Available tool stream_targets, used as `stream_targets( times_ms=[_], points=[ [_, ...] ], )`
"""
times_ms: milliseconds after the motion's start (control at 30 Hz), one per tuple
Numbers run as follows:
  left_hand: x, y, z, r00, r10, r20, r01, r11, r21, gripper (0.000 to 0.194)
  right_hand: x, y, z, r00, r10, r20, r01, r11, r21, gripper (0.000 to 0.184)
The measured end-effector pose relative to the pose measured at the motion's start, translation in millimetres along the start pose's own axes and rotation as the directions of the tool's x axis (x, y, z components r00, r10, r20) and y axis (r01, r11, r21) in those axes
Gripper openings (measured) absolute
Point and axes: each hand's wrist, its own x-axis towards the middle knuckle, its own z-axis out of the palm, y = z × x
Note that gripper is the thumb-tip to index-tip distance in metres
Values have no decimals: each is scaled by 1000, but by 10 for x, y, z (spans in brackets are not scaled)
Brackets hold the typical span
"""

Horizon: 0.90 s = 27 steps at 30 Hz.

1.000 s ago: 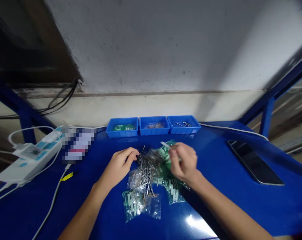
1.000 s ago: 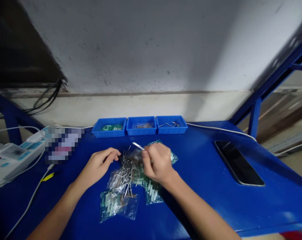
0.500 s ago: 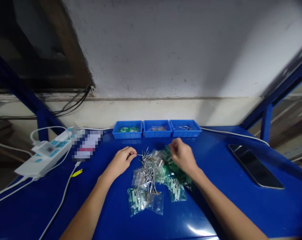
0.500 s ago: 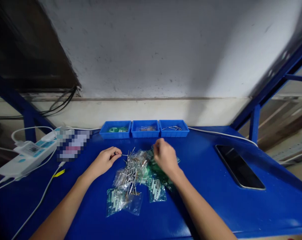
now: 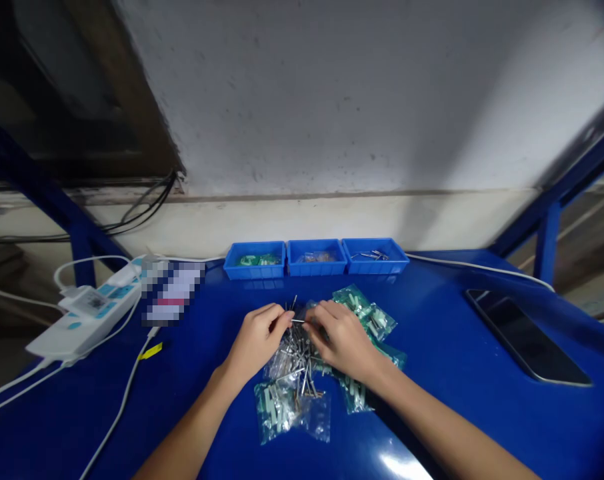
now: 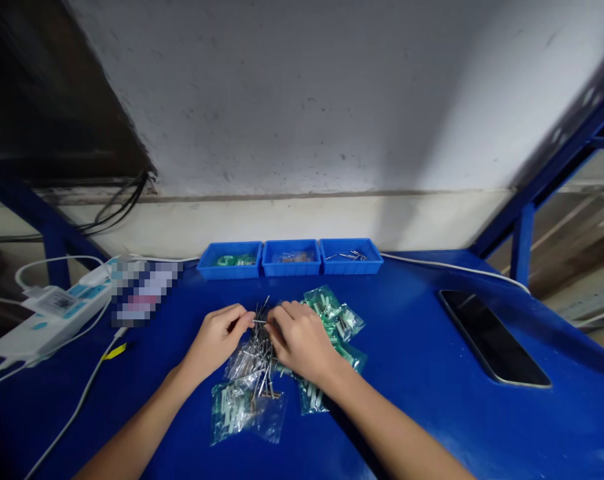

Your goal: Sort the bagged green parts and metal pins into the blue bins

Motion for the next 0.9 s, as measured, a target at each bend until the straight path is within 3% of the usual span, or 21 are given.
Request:
stream_targets(
  times_ms=[200, 267, 467, 800, 900],
  points=[
    [-5, 27, 4, 991, -120, 53, 124, 988, -94, 38, -2, 15, 29, 999, -29, -33, 28, 999, -30, 16],
    [-5, 24, 4, 987, -141, 82, 151, 979, -134, 31, -1, 19, 20, 999, -17, -37, 17, 1000, -13, 18],
    [-12, -14, 16, 994, -101, 38, 105, 981, -161, 13, -16, 34, 3, 998, 44, -40, -45, 999, -14, 22],
    [-33, 75, 40, 992, -93, 88, 98, 994, -56, 32, -9, 3, -34, 997, -66, -51, 61, 993, -96, 24],
    [-56, 79, 43, 996, -59, 66, 64, 995, -81, 26, -8, 3, -40, 995, -67, -75, 61, 995, -82, 27]
  ],
)
